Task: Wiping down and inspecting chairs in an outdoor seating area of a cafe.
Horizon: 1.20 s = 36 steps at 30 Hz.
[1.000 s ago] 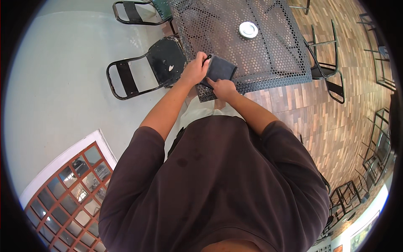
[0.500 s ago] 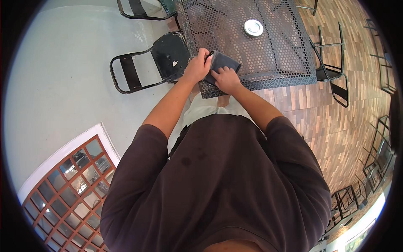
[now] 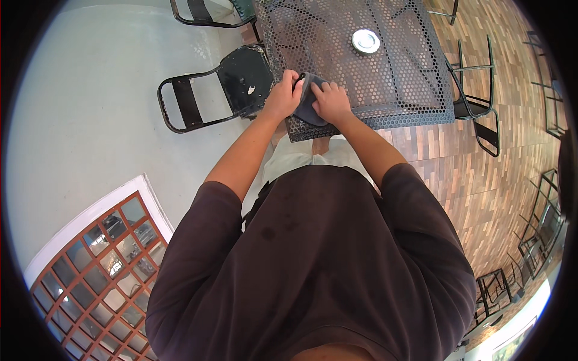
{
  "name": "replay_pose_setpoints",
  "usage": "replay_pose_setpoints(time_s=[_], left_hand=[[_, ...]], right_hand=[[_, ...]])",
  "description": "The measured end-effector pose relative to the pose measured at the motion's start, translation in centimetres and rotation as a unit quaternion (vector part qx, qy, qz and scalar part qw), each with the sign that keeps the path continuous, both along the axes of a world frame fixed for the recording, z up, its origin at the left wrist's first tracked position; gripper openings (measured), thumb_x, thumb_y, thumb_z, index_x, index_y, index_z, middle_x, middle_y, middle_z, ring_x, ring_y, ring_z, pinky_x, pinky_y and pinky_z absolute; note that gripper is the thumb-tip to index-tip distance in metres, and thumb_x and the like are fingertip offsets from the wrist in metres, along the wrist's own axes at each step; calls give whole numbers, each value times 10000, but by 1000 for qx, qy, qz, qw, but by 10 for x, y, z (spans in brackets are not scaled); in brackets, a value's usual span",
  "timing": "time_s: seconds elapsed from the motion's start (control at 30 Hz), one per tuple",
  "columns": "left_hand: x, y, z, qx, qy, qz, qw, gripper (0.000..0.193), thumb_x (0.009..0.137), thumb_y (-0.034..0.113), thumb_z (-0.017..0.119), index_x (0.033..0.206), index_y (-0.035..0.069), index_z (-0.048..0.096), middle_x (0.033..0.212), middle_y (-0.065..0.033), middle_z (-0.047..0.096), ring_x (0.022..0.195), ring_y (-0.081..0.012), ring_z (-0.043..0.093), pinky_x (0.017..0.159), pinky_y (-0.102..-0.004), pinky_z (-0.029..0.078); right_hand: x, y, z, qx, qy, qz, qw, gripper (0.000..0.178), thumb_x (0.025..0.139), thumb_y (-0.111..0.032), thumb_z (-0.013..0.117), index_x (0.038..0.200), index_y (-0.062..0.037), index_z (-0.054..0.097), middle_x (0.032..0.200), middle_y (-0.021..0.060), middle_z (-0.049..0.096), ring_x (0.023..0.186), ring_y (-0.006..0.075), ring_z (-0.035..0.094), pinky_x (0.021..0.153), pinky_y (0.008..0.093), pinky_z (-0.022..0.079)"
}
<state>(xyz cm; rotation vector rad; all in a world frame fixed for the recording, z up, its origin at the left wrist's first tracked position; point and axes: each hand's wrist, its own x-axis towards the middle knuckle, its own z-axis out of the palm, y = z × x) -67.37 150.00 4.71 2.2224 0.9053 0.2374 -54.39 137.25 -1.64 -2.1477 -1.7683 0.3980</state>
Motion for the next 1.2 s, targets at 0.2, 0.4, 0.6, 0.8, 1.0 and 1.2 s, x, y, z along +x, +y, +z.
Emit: replay_pose_setpoints(time_s=[0.2,0.4,0.6,0.8,1.0,1.2], left_hand=[[5,-5,3,-5,-1,2,1000,201,1009,149,575,1096,28,441,837,-194,646,792,-367,681,691,-409,512],[5,-7,3,-23,-4,10,1000,198,1010,149,575,1095,30,443,837,-198,646,787,-378,679,685,-408,510],[3,-5,1,-9,-11,16,1000,198,1010,148,576,1096,29,443,849,-215,654,796,-388,684,686,-411,514],[7,-6,-1,-18,1,24,1000,205,1012,157,575,1105,26,449,866,-221,663,814,-387,691,698,-407,520],[7,-6,0,-20,-18,21,999,214,1011,164,580,1109,23,452,880,-226,673,821,-378,696,712,-407,523],[9,-6,1,-24,-12,24,999,216,1010,170,584,1107,25,457,880,-221,677,828,-383,697,707,-418,521]], right_hand=[[12,6,2,-116,-15,-8,993,682,849,-307,678,1485,-210,450,1113,115,627,1043,302,636,847,435,515],[14,10,7,-151,8,-22,988,702,853,-314,686,1499,-215,431,1142,122,635,1036,309,648,852,442,512],[6,0,6,-133,-48,57,988,661,864,-318,680,1483,-233,465,1107,96,676,1016,289,650,847,457,492],[-4,-7,-1,-122,-72,65,988,508,963,-243,539,1467,-239,479,1065,78,694,984,265,658,809,433,470],[-5,-2,-7,-114,-32,31,993,590,904,-226,619,1474,-241,469,1054,86,694,938,267,683,822,478,492],[-5,-1,1,-129,-38,60,989,503,939,-220,558,1437,-240,489,1018,91,703,917,266,695,794,461,484]])
